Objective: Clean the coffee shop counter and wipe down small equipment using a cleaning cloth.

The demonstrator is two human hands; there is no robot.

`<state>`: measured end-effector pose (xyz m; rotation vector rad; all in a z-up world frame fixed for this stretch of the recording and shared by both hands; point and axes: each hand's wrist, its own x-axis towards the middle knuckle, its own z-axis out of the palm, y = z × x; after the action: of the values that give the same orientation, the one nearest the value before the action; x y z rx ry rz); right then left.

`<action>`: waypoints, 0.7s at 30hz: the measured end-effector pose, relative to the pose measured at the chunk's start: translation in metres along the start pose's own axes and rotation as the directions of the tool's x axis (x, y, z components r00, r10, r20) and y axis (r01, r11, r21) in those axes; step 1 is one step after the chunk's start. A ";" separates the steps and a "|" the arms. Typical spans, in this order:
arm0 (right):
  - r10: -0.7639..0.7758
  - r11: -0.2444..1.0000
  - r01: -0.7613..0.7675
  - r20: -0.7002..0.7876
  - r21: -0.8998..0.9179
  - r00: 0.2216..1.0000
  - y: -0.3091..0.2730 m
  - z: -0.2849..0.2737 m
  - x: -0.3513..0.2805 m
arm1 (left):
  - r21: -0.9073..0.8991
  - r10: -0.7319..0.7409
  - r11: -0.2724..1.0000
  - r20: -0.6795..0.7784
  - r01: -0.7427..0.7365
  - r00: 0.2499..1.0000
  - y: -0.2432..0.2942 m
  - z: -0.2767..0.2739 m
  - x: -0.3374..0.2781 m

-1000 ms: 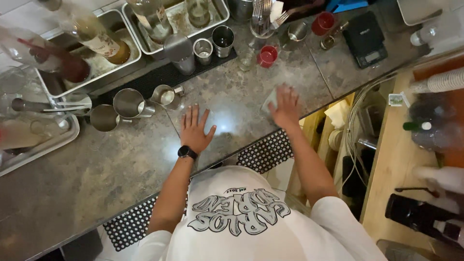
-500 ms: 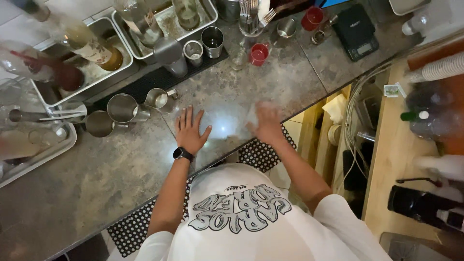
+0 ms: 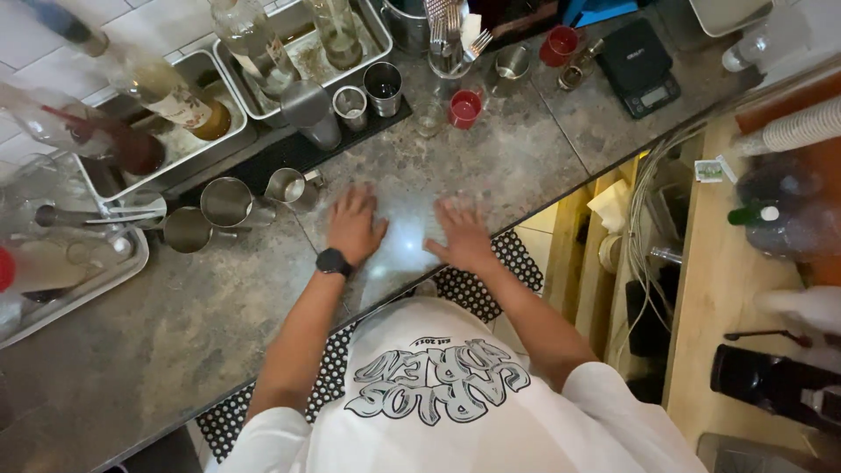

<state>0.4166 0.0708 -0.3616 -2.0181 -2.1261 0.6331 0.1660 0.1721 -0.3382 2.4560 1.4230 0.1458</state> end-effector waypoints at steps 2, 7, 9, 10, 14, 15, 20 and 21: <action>0.078 0.986 -0.098 -0.148 -0.136 0.986 0.051 0.026 0.018 | 0.199 0.176 0.968 -0.108 -0.152 0.978 -0.003 0.002 0.010; 0.339 0.940 -0.339 -0.182 0.029 0.923 0.062 -0.012 0.034 | 0.398 0.446 0.854 -0.228 -0.335 0.865 0.015 -0.011 0.021; 0.371 0.923 -0.381 -0.138 -0.057 0.918 0.057 0.010 0.041 | 0.459 0.532 0.803 -0.268 -0.379 0.803 0.020 -0.010 0.028; 0.369 0.923 -0.380 -0.135 -0.061 0.919 0.039 0.011 0.034 | 0.456 0.528 0.806 -0.269 -0.377 0.805 0.025 -0.017 0.031; -0.048 0.997 0.044 -0.057 -0.068 0.997 0.003 0.010 0.006 | 0.507 0.562 0.775 -0.282 -0.377 0.777 0.034 -0.023 0.042; -0.151 0.988 0.151 0.012 -0.029 0.989 0.001 0.009 0.001 | 0.520 0.593 0.758 -0.299 -0.394 0.747 0.033 -0.021 0.047; 0.104 0.977 -0.141 -0.216 -0.161 0.971 0.080 0.003 0.027 | 0.491 0.576 0.770 -0.259 -0.408 0.775 0.038 -0.031 0.048; 0.184 0.963 -0.231 -0.288 -0.138 0.940 0.098 0.002 0.034 | 0.508 0.583 0.759 -0.250 -0.408 0.773 0.038 -0.030 0.050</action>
<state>0.5027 0.1045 -0.4079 -2.2873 -1.8786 0.1833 0.2156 0.2037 -0.3008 3.3003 0.9264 0.5288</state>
